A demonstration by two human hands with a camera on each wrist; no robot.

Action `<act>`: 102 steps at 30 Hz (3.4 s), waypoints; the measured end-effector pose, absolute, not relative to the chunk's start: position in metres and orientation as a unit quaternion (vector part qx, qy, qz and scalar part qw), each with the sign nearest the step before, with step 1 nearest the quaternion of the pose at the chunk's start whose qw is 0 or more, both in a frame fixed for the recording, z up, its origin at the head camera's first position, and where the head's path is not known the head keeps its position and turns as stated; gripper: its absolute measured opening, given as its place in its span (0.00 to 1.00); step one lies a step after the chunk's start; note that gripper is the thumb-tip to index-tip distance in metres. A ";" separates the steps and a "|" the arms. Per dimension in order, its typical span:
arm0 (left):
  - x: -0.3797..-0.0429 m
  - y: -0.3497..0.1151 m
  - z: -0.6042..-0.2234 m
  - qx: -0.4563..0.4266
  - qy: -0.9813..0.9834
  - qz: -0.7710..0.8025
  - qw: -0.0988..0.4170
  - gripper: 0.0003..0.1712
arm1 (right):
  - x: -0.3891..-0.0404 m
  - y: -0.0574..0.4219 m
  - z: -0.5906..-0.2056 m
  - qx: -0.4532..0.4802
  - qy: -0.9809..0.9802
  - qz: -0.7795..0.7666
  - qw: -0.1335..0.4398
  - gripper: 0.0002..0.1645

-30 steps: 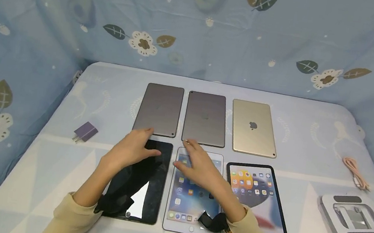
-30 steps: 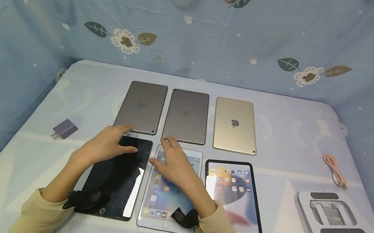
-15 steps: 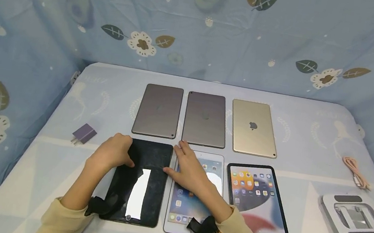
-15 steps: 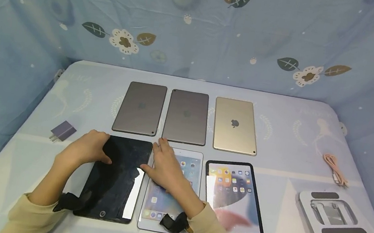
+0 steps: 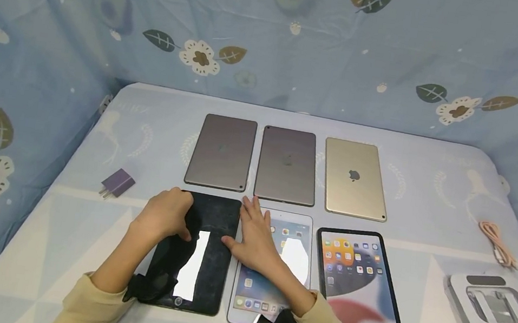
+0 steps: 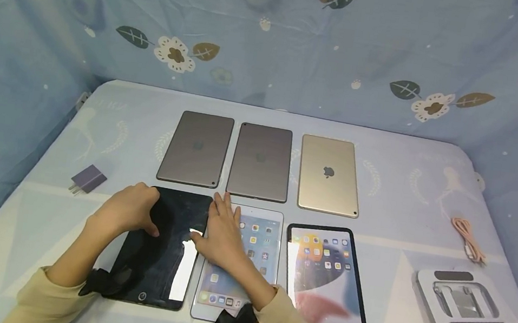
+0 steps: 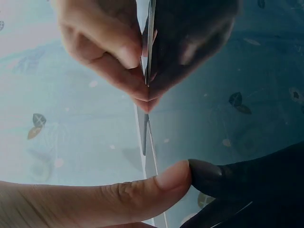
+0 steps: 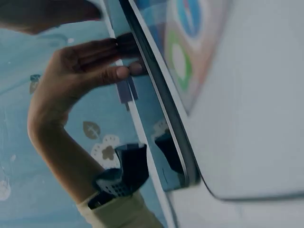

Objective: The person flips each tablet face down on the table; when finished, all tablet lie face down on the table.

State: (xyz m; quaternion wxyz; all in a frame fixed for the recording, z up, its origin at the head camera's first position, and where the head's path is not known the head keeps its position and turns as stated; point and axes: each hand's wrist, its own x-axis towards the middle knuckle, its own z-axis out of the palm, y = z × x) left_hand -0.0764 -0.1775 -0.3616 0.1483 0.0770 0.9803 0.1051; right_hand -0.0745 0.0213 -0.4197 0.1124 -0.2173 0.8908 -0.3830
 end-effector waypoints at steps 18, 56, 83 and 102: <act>-0.085 -0.193 -0.353 0.117 0.950 0.152 0.248 0.45 | -0.085 0.031 -0.403 -0.202 0.658 -0.678 0.257 0.44; -0.100 -0.176 -0.383 0.203 0.865 0.398 0.226 0.56 | -0.085 0.059 -0.354 -0.227 0.723 -0.635 0.147 0.38; -0.101 -0.173 -0.388 0.252 0.822 0.457 0.227 0.53 | -0.086 0.058 -0.355 -0.233 0.738 -0.620 0.130 0.36; -0.073 -0.190 -0.327 0.246 0.840 0.454 0.167 0.59 | -0.084 0.043 -0.382 -0.260 0.776 -0.542 0.191 0.46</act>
